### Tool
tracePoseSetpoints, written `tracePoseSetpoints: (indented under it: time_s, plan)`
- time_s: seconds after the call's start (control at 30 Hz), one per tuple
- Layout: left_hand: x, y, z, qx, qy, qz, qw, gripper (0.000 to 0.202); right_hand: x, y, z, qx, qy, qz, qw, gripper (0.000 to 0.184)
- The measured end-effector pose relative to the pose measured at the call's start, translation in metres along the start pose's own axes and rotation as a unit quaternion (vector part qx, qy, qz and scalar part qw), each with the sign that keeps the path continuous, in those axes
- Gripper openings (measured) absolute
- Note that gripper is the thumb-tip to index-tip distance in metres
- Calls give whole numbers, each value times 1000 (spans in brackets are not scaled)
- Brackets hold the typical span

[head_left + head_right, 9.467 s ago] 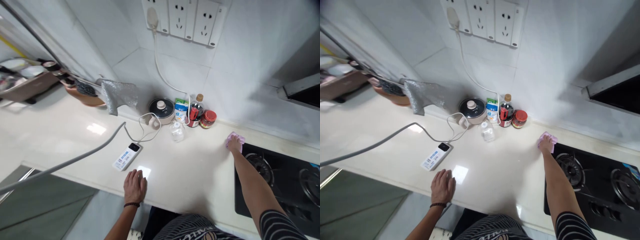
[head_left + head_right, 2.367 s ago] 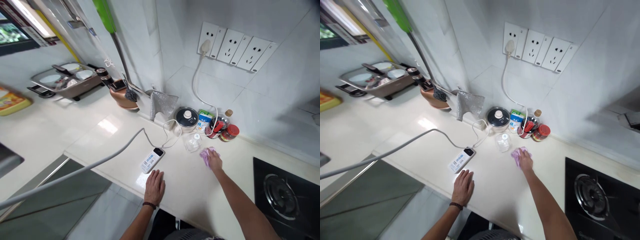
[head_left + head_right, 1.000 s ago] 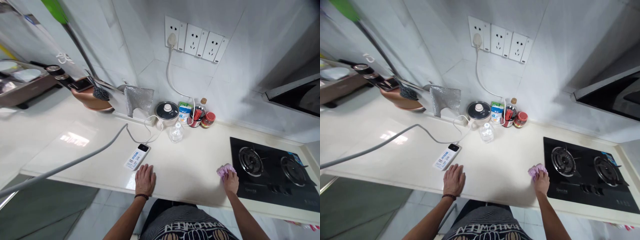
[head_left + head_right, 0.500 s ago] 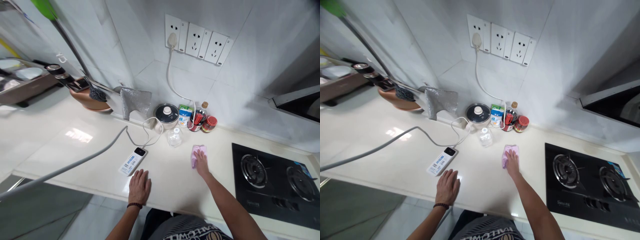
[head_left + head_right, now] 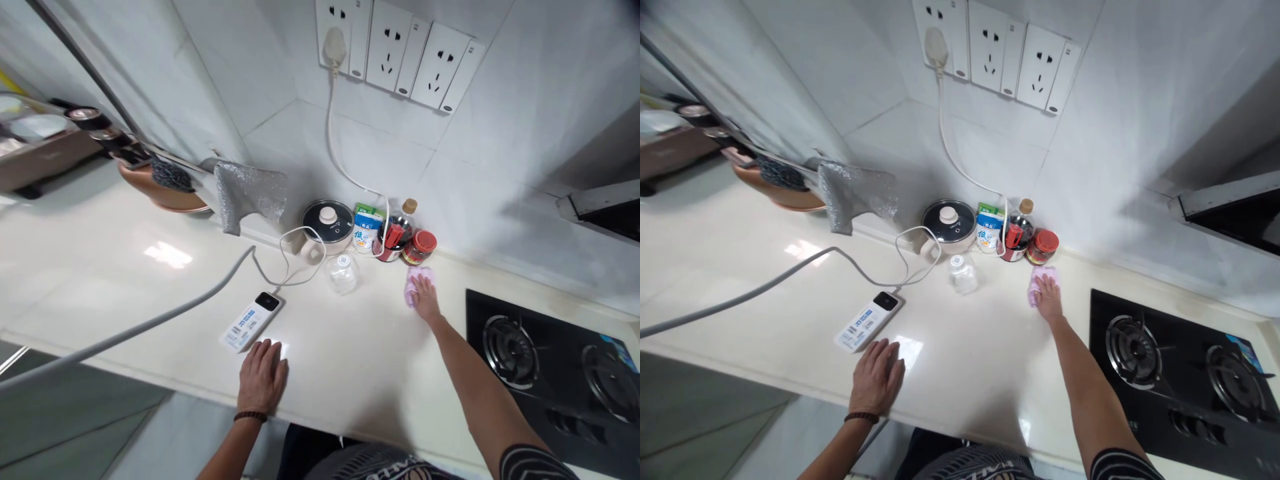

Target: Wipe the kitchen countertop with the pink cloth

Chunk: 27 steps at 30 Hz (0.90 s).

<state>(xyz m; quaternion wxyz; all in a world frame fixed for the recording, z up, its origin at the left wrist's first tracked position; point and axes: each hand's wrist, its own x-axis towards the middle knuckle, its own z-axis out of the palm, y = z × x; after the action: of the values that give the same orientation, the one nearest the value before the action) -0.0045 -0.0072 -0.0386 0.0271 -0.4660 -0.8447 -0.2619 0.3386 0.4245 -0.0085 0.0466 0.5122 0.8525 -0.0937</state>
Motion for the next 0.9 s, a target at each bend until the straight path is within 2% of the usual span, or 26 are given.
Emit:
tracePoseSetpoints:
  time_s: [0.13, 0.2, 0.23, 0.3, 0.4, 0.53, 0.63, 0.7, 0.77, 0.9]
  plan:
    - [0, -1, 0, 2, -11, 1, 1000, 42, -4, 78, -8, -5, 11, 102, 995, 70]
    - [-1, -1, 0, 3, -16, -7, 1000, 43, -1, 97, -14, -5, 10, 120, 993, 74]
    - [-1, -1, -1, 3, -19, -12, 1000, 43, 0, 100, -15, -8, 5, 133, 991, 75]
    - [-1, 0, -1, 3, -25, -16, 1000, 43, 0, 90, -16, -9, -9, 166, 986, 76]
    - [0, 2, -3, 3, -29, -12, 999, 44, -16, 51, -9, 14, -17, 182, 983, 71]
    - [3, 5, -5, -4, -31, -13, 999, 44, -68, -11, 12, 24, -33, 117, 992, 67]
    - [5, 7, -5, -5, -30, -12, 999, 45, -120, -40, 30, 23, -38, 54, 998, 64]
    - [6, 7, -5, -3, -31, -4, 1000, 46, -156, -46, 41, 23, -34, 28, 999, 64]
    - [6, 7, -4, -4, -32, 4, 999, 47, -193, -40, 51, 23, -30, 22, 999, 64]
    - [11, 13, -9, -15, -40, -4, 999, 47, -266, -3, 71, 14, -21, 58, 998, 63]
